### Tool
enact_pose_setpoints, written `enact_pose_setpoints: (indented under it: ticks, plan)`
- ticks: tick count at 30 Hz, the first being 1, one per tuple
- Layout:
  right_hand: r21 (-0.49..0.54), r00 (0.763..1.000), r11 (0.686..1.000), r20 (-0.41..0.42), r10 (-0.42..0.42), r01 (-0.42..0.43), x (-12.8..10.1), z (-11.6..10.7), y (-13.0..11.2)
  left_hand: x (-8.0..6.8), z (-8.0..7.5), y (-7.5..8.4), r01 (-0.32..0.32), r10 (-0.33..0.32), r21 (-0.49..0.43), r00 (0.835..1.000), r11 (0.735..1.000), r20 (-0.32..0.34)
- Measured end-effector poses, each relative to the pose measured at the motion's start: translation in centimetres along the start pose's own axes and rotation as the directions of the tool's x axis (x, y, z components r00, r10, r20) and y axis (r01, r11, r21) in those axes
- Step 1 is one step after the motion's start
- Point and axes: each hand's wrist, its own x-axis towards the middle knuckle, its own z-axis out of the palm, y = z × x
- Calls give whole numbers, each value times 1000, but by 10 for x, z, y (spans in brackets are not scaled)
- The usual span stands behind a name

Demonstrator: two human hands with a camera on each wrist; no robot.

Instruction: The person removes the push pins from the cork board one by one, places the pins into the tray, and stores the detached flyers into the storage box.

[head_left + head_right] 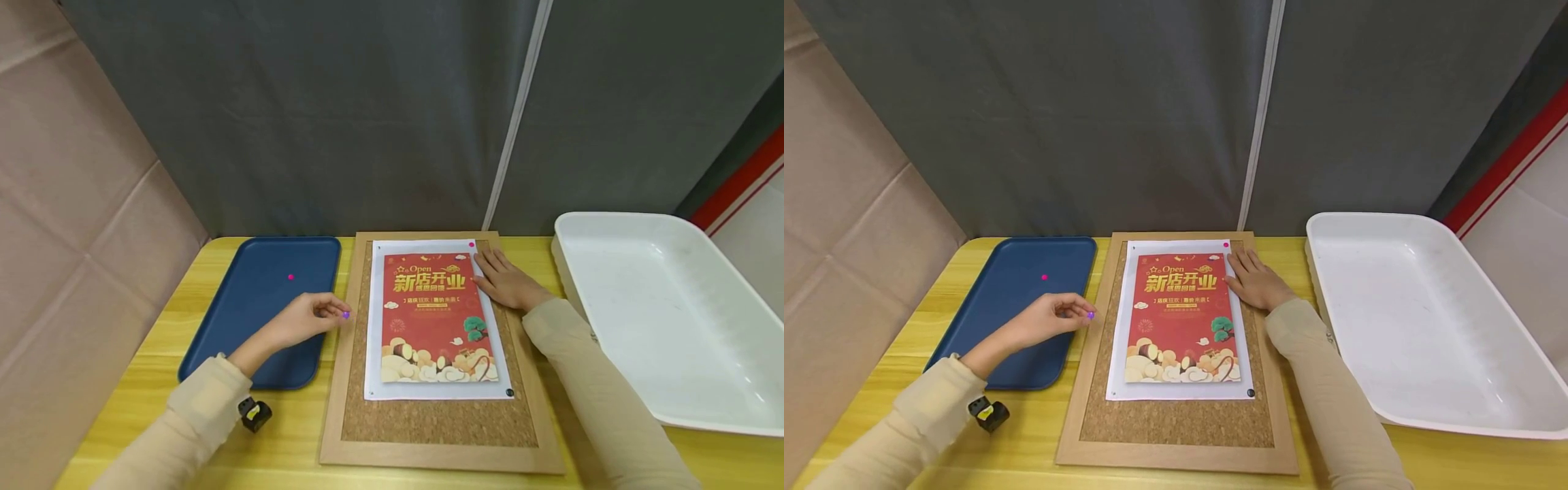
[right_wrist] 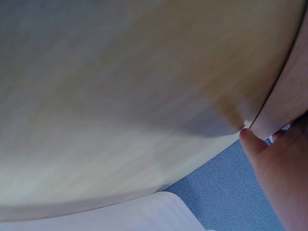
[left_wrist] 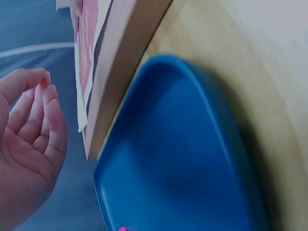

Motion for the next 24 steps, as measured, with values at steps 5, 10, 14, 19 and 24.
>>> enact_pose_setpoints:
  ticks: [5, 10, 14, 19, 24]
  plan:
    - [-7, 1000, 1000, 7, 14, -14, 1, -1, -1, 3, -10, -11, 52, -50, 22, 994, 998, -93]
    - [-13, 1000, 1000, 3, 10, -10, 2, -1, -1, 6, -18, -20, 104, -99, 24, 984, 994, -150]
    - [-5, 1000, 1000, 0, 7, -7, 1, -2, -2, 7, -23, -26, 137, -129, 28, 972, 990, -195]
    - [1, 1000, 1000, 2, 7, -7, 0, -1, -2, 7, -29, -33, 191, -176, 36, 954, 981, -242]
    - [-7, 1000, 1000, -4, -6, 6, 0, 0, -1, 6, -34, -40, 230, -210, 43, 940, 972, -269]
